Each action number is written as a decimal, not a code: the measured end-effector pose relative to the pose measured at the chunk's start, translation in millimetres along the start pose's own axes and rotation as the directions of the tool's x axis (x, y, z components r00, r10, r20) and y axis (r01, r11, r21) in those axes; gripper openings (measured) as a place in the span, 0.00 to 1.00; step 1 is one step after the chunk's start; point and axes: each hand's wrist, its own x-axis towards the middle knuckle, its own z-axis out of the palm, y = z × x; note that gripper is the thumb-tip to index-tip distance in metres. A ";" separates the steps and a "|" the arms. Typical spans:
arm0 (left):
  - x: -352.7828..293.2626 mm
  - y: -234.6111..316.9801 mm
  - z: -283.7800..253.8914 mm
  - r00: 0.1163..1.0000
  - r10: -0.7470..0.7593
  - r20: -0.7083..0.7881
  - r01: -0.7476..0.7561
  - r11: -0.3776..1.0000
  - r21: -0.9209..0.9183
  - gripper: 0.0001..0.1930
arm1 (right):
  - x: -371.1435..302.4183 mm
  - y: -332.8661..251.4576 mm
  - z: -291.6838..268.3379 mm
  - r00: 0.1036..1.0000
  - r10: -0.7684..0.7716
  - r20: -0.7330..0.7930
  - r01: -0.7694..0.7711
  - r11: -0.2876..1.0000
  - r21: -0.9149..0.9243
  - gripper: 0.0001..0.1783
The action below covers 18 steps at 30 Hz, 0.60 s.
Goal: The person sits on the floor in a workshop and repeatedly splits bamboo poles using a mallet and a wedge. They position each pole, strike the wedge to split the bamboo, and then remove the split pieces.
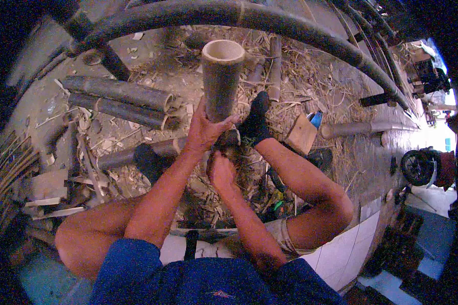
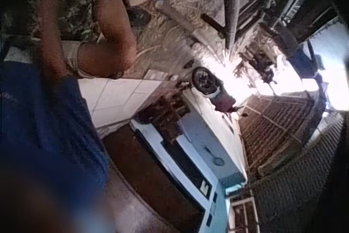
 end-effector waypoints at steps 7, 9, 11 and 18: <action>28.0 -52.3 -57.2 0.791 0.094 -0.605 -0.046 0.995 0.094 0.36 | -46.3 34.9 -14.9 0.976 0.148 0.158 -0.148 0.989 -0.007 0.18; 27.6 -62.3 -107.1 0.529 0.015 -0.848 -0.018 1.000 0.006 0.37 | -58.9 41.2 -23.9 0.993 0.061 0.097 -0.062 0.998 0.007 0.20; 16.3 -66.5 -162.6 0.441 -0.316 -0.840 0.074 0.946 -0.316 0.36 | -61.9 42.2 -32.1 0.997 0.008 0.076 -0.009 1.000 0.020 0.23; 8.7 -75.3 -185.3 0.413 0.564 -0.715 0.506 0.511 0.695 0.25 | -55.8 18.1 -60.4 0.940 -0.010 0.342 0.072 0.983 -0.168 0.28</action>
